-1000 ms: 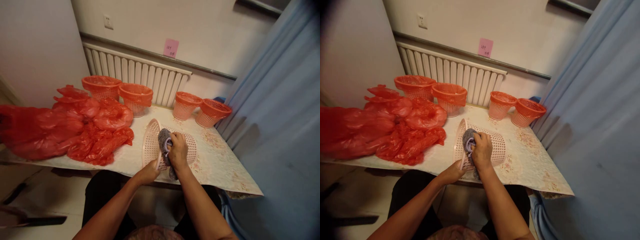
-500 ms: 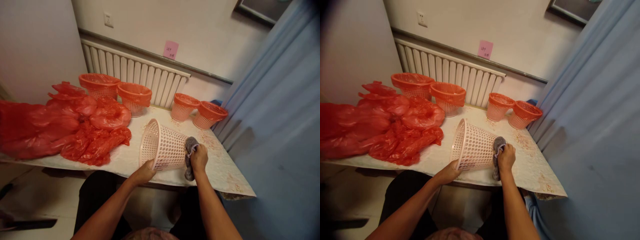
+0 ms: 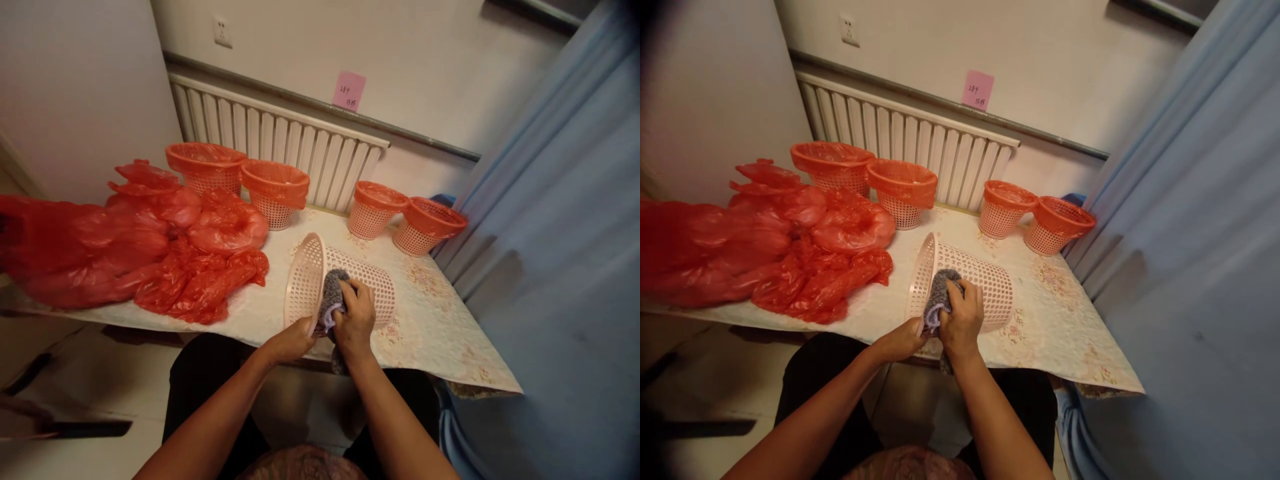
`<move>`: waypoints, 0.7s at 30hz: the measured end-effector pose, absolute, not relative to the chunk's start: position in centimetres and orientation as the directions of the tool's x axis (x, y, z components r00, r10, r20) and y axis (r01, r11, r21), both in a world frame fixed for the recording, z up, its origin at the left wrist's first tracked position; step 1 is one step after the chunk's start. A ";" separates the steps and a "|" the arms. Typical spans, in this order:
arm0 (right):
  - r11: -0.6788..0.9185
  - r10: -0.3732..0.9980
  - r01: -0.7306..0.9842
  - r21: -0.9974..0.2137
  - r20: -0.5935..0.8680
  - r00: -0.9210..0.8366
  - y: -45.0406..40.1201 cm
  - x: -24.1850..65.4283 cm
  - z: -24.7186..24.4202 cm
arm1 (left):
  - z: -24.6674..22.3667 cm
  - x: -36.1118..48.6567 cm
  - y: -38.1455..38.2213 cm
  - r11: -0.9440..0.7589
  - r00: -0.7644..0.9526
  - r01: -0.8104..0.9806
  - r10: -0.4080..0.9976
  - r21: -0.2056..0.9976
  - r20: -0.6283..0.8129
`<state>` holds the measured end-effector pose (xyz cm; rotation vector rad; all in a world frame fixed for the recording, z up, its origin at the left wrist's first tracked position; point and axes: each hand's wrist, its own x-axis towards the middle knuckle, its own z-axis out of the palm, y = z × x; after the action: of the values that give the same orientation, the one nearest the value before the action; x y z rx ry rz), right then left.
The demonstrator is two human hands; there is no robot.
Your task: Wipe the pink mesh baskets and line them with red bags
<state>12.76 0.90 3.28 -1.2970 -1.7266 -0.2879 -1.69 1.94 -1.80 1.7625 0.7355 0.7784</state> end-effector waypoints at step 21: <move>0.405 0.680 0.883 -0.235 0.723 -0.120 2.3 13.1 6.4 | -0.2 -0.9 0.7 -0.232 0.576 -0.041 0.789 0.972 0.212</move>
<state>13.06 2.34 6.39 -1.3421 -1.8664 -0.3220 -0.85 0.70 -0.22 1.6302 0.6388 0.8780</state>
